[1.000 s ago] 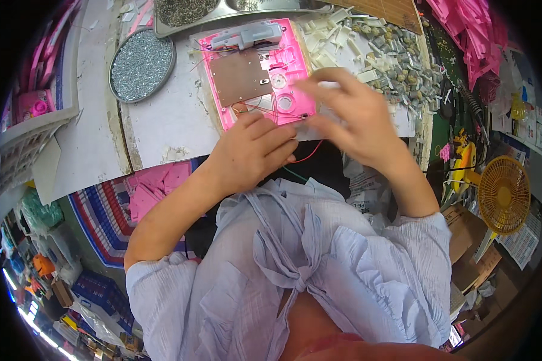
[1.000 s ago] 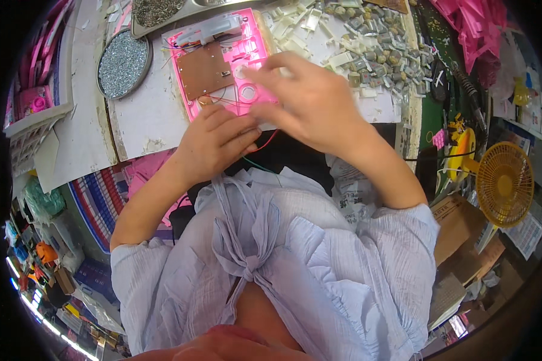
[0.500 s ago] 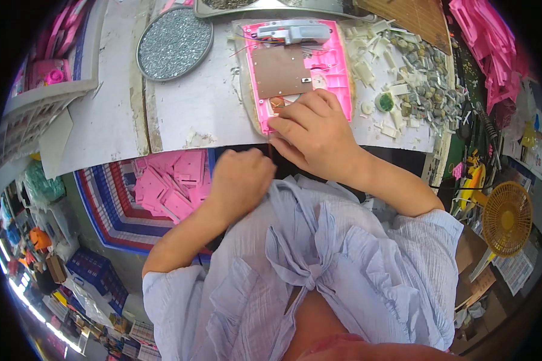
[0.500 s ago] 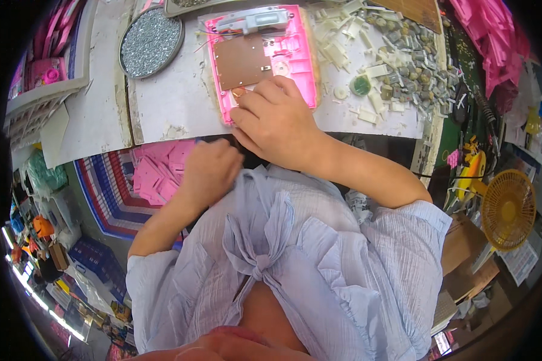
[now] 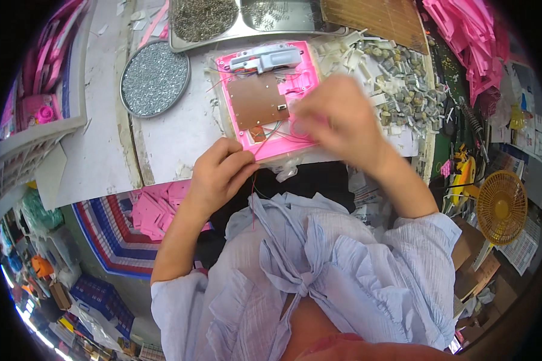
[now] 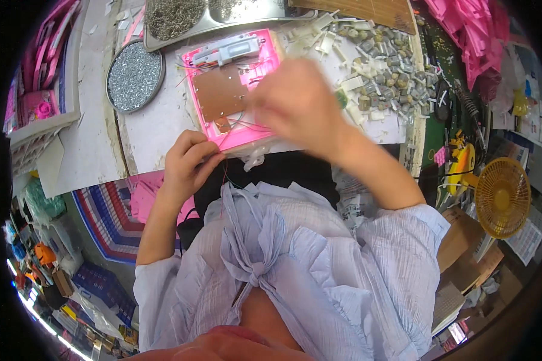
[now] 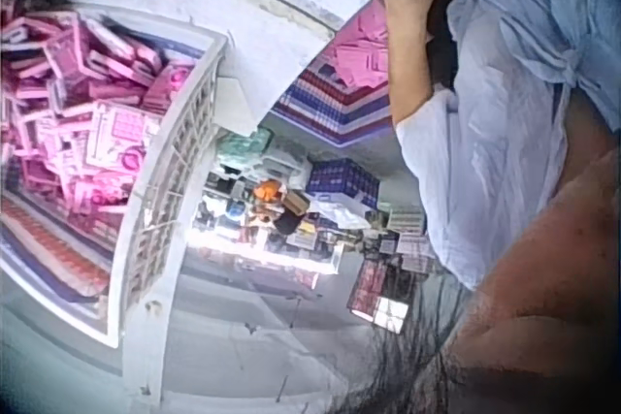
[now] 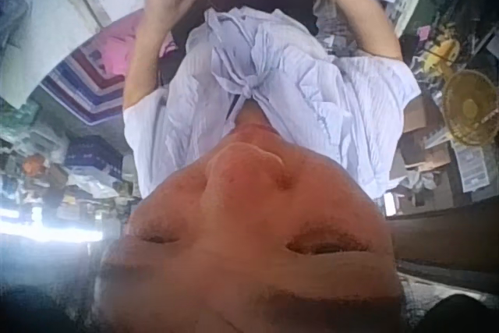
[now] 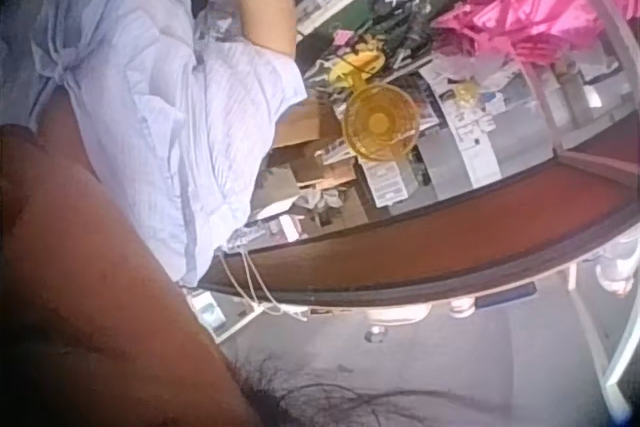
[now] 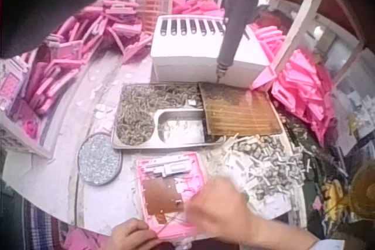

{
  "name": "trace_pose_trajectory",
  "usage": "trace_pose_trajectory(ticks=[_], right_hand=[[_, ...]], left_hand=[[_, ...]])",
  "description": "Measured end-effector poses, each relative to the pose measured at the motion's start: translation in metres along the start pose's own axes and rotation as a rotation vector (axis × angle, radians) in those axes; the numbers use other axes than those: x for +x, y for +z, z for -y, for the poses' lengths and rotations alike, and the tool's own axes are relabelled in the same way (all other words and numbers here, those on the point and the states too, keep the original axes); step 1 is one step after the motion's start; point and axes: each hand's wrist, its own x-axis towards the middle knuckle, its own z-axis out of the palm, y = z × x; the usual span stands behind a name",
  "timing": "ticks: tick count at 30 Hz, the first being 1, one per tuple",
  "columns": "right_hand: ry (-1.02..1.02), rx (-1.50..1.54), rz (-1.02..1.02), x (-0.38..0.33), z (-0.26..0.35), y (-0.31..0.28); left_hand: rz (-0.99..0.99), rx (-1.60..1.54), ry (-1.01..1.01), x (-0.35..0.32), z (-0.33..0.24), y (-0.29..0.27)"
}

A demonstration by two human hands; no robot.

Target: Assembling the internal components and outer casing of a toy piggy bank using a soldering iron and electric screwdriver.

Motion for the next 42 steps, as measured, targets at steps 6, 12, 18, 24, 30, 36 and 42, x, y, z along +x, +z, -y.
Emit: trace_pose_trajectory(ticks=[6, 12, 18, 24, 30, 36, 42], right_hand=[[0.054, -0.331, 0.061, 0.029, -0.045, -0.015], [-0.007, -0.288, 0.103, 0.033, -0.046, -0.011], [-0.011, -0.315, 0.103, 0.034, -0.041, -0.009], [-0.087, -0.278, 0.104, 0.037, -0.033, -0.008], [-0.058, -0.248, 0.176, 0.037, -0.027, -0.008], [-0.110, -0.419, 0.102, 0.043, -0.031, 0.000], [-0.105, -0.500, 0.265, 0.055, -0.025, 0.004]], left_hand=[[0.025, -0.040, -0.049, 0.004, -0.002, -0.001], [0.007, -0.048, -0.049, 0.003, -0.001, 0.001], [0.110, 0.148, -0.033, 0.015, -0.007, -0.015], [0.190, 0.216, 0.070, 0.074, -0.020, -0.041], [0.073, 0.453, 0.182, 0.107, -0.012, -0.007], [-0.041, 0.493, 0.192, 0.099, -0.004, 0.006], [-0.131, 0.494, 0.246, 0.091, 0.004, 0.013]])
